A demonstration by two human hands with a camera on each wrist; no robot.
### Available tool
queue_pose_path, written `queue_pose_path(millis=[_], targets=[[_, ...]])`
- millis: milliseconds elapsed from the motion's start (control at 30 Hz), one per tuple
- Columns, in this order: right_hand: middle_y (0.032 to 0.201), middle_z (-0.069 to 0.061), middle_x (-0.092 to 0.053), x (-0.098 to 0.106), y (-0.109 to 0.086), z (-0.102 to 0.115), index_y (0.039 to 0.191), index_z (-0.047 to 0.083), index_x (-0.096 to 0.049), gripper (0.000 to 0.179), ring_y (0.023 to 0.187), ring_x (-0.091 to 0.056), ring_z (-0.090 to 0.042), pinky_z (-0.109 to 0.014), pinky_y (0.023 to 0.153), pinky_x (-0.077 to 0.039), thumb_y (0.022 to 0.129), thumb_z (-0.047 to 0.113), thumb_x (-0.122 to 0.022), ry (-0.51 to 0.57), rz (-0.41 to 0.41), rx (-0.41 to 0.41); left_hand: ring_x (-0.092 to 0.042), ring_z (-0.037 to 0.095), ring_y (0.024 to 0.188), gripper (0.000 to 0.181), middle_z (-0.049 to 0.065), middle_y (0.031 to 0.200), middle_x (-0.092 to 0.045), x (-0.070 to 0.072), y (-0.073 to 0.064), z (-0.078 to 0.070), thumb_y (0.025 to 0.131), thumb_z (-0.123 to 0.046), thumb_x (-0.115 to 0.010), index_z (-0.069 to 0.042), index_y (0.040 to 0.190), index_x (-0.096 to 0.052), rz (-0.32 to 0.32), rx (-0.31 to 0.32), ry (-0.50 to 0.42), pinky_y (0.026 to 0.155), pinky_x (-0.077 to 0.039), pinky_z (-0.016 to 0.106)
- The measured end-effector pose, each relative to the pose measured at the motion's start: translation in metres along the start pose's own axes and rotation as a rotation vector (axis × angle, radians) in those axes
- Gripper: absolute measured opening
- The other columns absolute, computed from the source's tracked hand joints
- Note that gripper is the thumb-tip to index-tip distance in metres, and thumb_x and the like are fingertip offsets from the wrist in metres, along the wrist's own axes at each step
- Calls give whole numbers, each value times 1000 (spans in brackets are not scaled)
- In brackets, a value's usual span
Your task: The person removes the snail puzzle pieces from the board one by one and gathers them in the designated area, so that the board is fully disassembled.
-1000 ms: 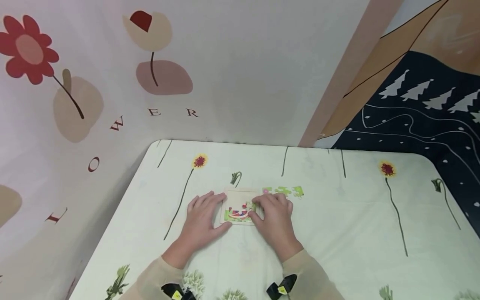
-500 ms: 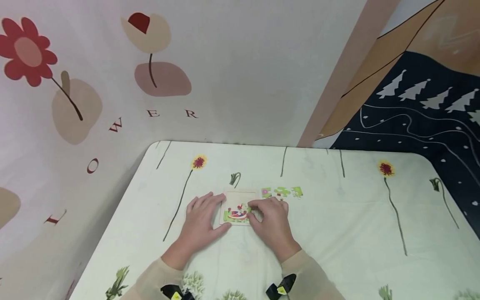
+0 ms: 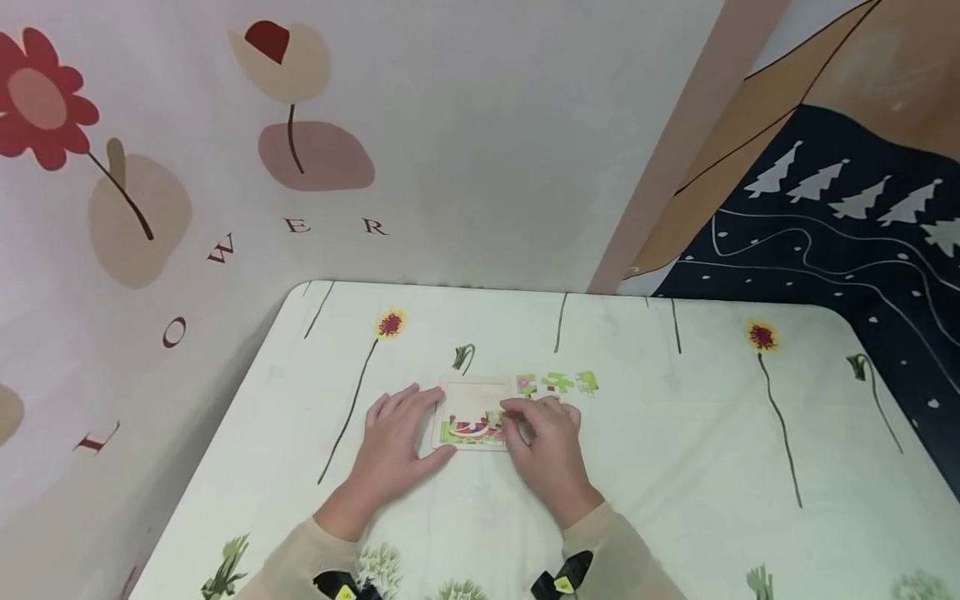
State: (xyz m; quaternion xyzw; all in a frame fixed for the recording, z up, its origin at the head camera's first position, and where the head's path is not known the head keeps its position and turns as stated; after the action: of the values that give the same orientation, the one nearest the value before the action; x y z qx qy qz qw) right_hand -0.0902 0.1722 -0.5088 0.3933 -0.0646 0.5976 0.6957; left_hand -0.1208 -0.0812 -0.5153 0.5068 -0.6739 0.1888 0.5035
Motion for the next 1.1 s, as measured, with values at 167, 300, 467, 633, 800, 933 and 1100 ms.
queue_pose_path(millis=[167,300,467,633,800,933,1100], targets=[[98,13,-77,12,-2,-7,101,16,-81,21,94,-64,-12,-51,95,-29,91,-3,-79,6,-35,-33,-44,32,148,76,1,154,-58,2,-1,0,87,-52,-80,-15,150,-58,18,1,-4,118,-23,65],[97,9,-78,28,-6,-16,97,16,-83,23,90,-66,-13,-46,94,-35,90,-6,-78,-1,-85,-48,-44,32,148,76,1,153,-59,2,0,0,87,-52,-81,-15,149,-58,14,0,0,118,-23,65],[97,7,-78,46,-12,-31,99,14,-84,22,88,-65,-11,-21,84,-47,89,-5,-78,10,-140,-152,-44,32,148,75,1,153,-59,2,-2,0,87,-52,-81,-15,149,-59,12,0,3,118,-24,65],[100,2,-77,63,-18,-39,104,10,-82,26,95,-62,-10,-12,84,-46,81,-4,-86,-19,-141,-235,-44,31,148,74,0,153,-59,2,-2,1,87,-52,-81,-16,148,-59,13,-2,5,118,-24,65],[102,-1,-76,74,-21,-43,107,7,-81,30,98,-59,-10,-8,86,-44,80,-2,-88,-78,-107,-306,-44,31,148,75,0,153,-59,2,-2,1,87,-52,-81,-16,148,-59,11,-8,7,118,-24,65],[99,-3,-73,77,-23,-45,109,7,-81,28,95,-58,-11,-5,83,-43,83,-3,-83,-106,-86,-344,-44,32,147,74,0,153,-59,2,-2,1,87,-52,-82,-15,148,-59,10,-11,7,117,-24,65],[105,-7,-76,78,-23,-48,110,6,-81,28,98,-58,-15,-6,82,-45,85,-6,-79,-117,-64,-314,-44,32,148,74,0,154,-59,2,-2,1,87,-52,-81,-16,148,-59,17,-8,12,118,-24,65]])
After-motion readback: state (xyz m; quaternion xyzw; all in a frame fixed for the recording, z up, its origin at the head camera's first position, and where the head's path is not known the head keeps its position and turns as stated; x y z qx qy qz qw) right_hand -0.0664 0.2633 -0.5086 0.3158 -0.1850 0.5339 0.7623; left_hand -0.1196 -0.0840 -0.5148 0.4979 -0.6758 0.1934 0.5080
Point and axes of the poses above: each hand's wrist, its own y-axis towards the middle knuckle, its own x-axis out of the back of the hand, z = x × y, the point moved 1 cm from there along y, towards the middle knuckle
